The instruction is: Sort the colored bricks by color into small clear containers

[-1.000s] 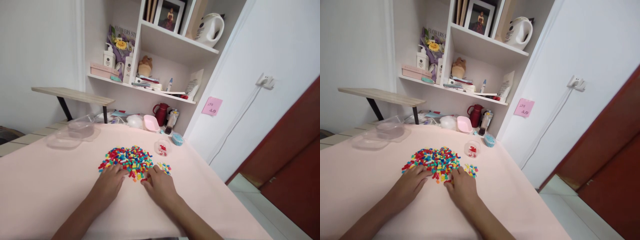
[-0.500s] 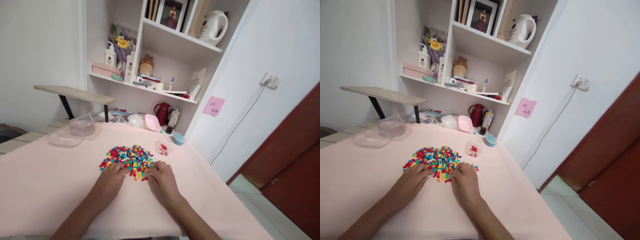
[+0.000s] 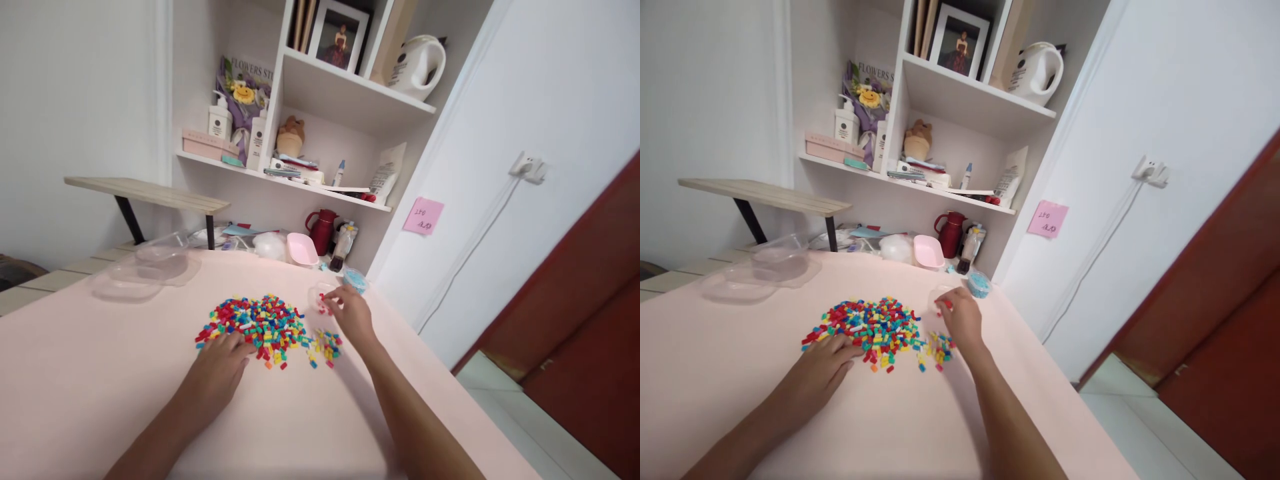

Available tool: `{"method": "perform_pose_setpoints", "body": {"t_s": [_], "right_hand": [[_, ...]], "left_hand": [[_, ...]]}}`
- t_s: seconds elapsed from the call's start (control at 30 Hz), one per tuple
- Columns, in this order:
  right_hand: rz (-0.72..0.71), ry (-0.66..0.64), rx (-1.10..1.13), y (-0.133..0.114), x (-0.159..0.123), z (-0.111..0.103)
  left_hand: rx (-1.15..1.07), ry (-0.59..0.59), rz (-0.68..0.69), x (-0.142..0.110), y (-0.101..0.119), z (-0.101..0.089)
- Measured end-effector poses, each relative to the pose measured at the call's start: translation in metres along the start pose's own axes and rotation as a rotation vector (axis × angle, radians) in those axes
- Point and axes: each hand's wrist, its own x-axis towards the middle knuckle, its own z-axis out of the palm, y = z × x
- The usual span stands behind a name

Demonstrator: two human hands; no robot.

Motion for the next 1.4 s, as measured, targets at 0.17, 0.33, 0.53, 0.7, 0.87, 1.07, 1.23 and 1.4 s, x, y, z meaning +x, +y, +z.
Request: {"method": "perform_pose_setpoints", "body": {"t_s": [0.17, 0.33, 0.53, 0.7, 0.87, 1.07, 1.23, 1.4], "right_hand": [[0.197, 0.113, 0.049, 0.034, 0.028, 0.005], [0.145, 0.042, 0.181, 0.024, 0.005, 0.017], [-0.097, -0.312, 0.456, -0.027, -0.045, 0.013], [-0.278, -0.409, 0.348, -0.046, -0.067, 0.017], [-0.340, -0.464, 0.195, -0.047, -0.069, 0.022], [-0.327, -0.477, 0.184, -0.047, -0.068, 0.022], [-0.352, -0.480, 0.164, -0.047, -0.069, 0.023], [-0.336, -0.494, 0.114, -0.049, -0.071, 0.022]], "left_hand": [[-0.007, -0.008, -0.012, 0.000, 0.000, 0.000], [0.020, -0.016, 0.007, 0.001, 0.001, 0.001], [0.028, -0.011, 0.004, 0.000, 0.001, 0.001], [0.036, -0.018, -0.003, 0.000, 0.002, -0.003], [0.022, -0.014, 0.000, 0.000, 0.002, -0.003], [0.024, 0.005, 0.014, -0.001, -0.001, 0.000], [0.018, 0.010, 0.018, -0.001, 0.000, -0.001], [0.015, -0.001, -0.001, 0.000, 0.002, -0.002]]}}
